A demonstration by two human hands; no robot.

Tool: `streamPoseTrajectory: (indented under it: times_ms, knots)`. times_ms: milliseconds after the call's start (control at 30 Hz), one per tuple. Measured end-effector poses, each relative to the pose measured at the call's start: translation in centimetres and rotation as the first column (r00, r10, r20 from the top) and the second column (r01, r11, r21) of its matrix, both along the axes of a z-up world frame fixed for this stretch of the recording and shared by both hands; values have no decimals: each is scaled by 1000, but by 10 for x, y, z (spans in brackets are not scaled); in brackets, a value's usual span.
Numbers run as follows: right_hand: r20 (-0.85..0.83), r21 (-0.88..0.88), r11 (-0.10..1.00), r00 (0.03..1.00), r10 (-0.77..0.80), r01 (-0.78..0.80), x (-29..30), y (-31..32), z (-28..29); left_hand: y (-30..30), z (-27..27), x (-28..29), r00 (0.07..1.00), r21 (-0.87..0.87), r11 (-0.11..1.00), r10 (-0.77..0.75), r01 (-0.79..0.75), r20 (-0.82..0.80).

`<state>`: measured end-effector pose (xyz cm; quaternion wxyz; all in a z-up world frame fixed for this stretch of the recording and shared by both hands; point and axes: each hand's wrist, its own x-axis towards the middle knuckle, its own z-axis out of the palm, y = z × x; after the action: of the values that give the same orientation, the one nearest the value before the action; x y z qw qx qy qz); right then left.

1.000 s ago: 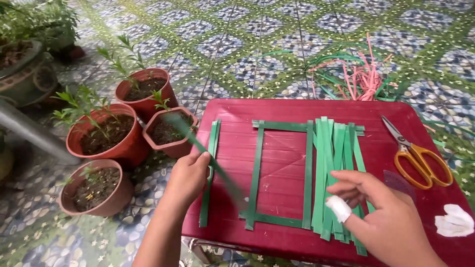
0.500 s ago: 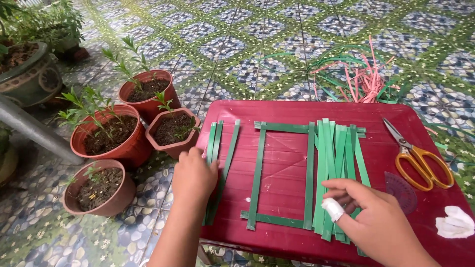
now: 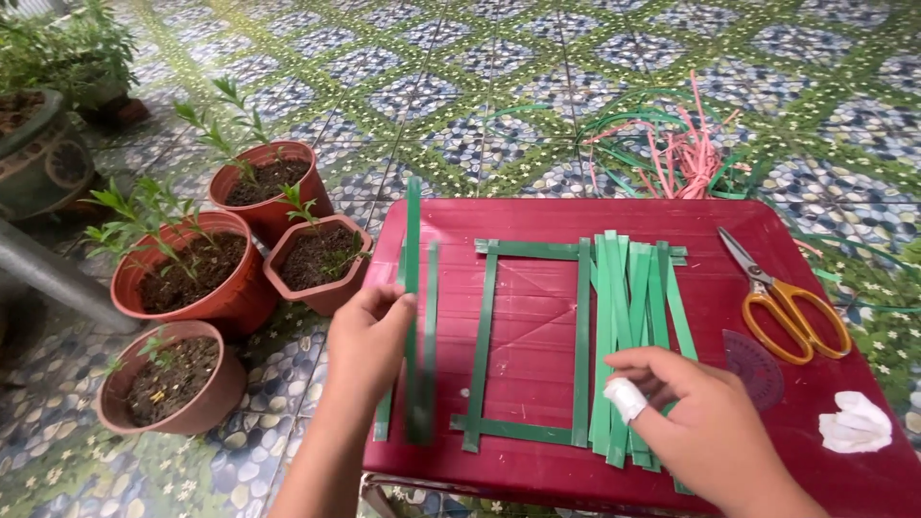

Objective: Cleaning and organizing green plastic strips by wiping them with a cotton ball and arranging them on a work surface.

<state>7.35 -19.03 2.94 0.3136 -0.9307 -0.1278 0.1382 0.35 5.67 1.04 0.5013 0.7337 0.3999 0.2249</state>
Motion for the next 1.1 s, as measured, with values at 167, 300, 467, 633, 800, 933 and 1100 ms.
streamPoseTrajectory:
  times_ms: [167, 300, 467, 633, 800, 933, 1100]
  knots:
    - [-130, 281, 960, 991, 34, 4, -4, 2, -10, -39, -7, 1, 862, -490, 824, 4, 284, 507]
    - [-317, 397, 916, 945, 80, 55, -2, 0, -2, -62, -14, 2, 773, -544, 691, -35, 476, 633]
    - [-317, 499, 828, 943, -97, 253, 6, -6, -13, -67, -23, 3, 741, -554, 636, -42, 537, 670]
    - [-214, 760, 589, 962, -170, 274, 13, -12, -32, -69, -2, -1, 881, -648, 668, -25, 366, 472]
    - [-305, 865, 369, 941, -149, 339, 19, -13, -42, -61, 8, 0, 927, -555, 793, -32, 252, 375]
    - [-387, 835, 363, 910, -148, 414, 14, -9, -32, -58, -9, 4, 861, -679, 664, 101, 315, 498]
    - [-380, 821, 411, 917, -122, 395, 10, -6, -29, -60, -3, 2, 885, -731, 633, 152, 254, 440]
